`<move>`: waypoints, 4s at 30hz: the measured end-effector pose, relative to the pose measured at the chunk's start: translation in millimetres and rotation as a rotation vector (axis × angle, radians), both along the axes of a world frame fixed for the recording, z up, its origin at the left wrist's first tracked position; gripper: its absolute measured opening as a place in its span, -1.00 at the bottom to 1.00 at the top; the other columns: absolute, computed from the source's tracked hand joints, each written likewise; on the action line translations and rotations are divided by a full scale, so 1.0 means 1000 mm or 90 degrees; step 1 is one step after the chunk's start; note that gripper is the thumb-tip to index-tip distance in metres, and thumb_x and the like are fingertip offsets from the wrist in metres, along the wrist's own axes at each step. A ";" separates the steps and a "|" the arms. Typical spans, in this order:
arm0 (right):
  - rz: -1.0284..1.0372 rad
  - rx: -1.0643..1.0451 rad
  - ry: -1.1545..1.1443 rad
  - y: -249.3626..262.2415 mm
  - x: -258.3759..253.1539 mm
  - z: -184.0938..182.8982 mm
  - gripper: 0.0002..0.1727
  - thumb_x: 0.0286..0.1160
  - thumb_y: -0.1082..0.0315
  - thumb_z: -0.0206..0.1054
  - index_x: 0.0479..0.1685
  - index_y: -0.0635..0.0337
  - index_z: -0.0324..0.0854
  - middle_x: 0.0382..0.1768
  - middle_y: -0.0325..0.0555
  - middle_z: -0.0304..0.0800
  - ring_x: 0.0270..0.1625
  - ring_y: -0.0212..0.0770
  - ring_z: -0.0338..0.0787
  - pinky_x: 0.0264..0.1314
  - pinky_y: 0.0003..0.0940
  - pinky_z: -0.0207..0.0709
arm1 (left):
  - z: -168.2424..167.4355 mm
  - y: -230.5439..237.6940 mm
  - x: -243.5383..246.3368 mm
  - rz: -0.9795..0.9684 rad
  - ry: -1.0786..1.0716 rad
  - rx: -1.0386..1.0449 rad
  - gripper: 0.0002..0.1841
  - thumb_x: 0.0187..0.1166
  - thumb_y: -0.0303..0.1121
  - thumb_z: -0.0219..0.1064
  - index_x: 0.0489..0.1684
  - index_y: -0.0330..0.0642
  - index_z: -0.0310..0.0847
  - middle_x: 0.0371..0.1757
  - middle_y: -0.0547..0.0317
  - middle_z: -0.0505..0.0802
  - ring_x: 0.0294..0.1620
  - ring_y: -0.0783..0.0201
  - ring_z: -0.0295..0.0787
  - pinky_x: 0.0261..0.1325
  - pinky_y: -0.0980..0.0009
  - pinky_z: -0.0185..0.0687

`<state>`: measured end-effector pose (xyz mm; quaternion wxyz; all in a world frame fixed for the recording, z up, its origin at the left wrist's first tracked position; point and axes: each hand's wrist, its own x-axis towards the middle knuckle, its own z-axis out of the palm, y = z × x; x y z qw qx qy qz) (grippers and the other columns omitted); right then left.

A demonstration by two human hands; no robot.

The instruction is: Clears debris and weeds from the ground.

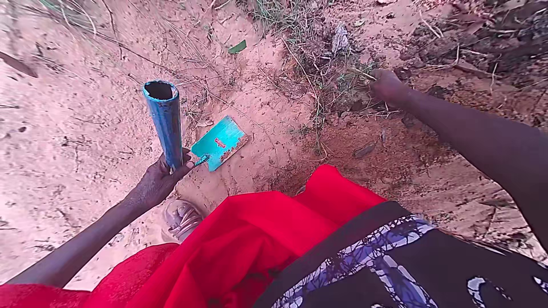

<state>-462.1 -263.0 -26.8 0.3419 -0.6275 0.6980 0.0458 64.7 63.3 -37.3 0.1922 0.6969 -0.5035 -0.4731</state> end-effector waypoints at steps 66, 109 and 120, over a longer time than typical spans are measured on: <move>0.400 0.084 0.220 0.005 0.059 0.023 -0.75 0.58 0.49 0.35 0.11 0.46 0.72 0.11 0.53 0.73 0.28 0.52 0.68 0.31 0.51 0.43 | 0.004 -0.006 -0.005 0.014 0.002 0.026 -0.54 0.69 -0.28 0.30 0.45 -0.37 0.46 0.07 0.00 0.79 -0.01 0.39 0.72 0.18 0.27 0.63; 0.324 0.072 0.251 -0.019 0.075 -0.024 -0.37 0.73 -0.02 0.30 0.32 0.50 0.55 0.24 0.59 0.66 0.39 0.58 0.62 0.31 0.59 0.41 | -0.003 -0.007 -0.002 0.038 0.049 -0.010 -0.59 0.62 -0.32 0.33 0.33 -0.39 0.53 0.03 0.18 0.79 -0.06 0.63 0.69 0.10 0.58 0.61; -0.385 -0.188 -0.133 -0.007 -0.064 0.099 -0.59 0.51 0.10 0.43 0.29 -0.08 0.53 -0.05 -0.31 0.72 -0.12 -0.45 0.71 -0.10 -0.43 0.64 | 0.002 -0.009 -0.004 0.020 0.018 0.022 -0.61 0.61 -0.44 0.39 0.36 -0.34 0.53 0.03 0.05 0.77 -0.09 0.45 0.68 0.08 0.37 0.63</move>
